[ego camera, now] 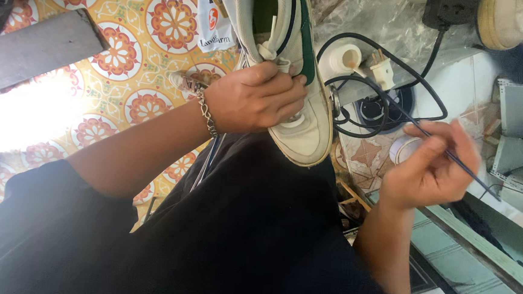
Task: The person holds a white sneaker with green accents and uses a small brush to apply a substance to the shoe's upper and toe box. The person rotates the shoe to access different areas and repeatedly dips the brush into a small container to reload the substance.
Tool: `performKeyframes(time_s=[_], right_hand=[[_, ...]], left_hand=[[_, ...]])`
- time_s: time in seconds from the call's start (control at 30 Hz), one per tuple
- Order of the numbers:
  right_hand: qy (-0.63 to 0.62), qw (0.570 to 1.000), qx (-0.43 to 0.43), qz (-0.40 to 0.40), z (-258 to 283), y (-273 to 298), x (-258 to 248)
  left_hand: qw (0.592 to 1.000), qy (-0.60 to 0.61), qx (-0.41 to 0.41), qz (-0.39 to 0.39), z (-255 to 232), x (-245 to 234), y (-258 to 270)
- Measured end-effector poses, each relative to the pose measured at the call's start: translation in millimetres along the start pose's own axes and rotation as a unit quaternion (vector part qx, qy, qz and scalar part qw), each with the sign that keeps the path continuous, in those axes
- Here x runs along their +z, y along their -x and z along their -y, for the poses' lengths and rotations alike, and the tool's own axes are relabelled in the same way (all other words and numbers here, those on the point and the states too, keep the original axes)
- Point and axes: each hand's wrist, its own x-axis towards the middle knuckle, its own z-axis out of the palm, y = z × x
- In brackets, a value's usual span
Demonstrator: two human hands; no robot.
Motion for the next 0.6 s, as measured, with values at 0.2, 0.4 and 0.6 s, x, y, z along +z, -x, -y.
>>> performKeyframes(time_s=[0.2,0.4,0.6], right_hand=[[-0.05,0.987,0.016,-0.15,-1.0,16.1,-0.8],[-0.062,0.99,-0.013,-0.124,12.7,24.5,10.4],[-0.022,0.994,-0.049,-0.099,19.6,20.2,16.1]], left_hand=[[1.0,-0.007,-0.004,-0.011,3.5,-5.8,-6.2],[1.0,0.002,-0.005,-0.019,1.7,-0.6,-4.8],[1.0,-0.008,0.008,-0.002,0.3,2.3,-1.6]])
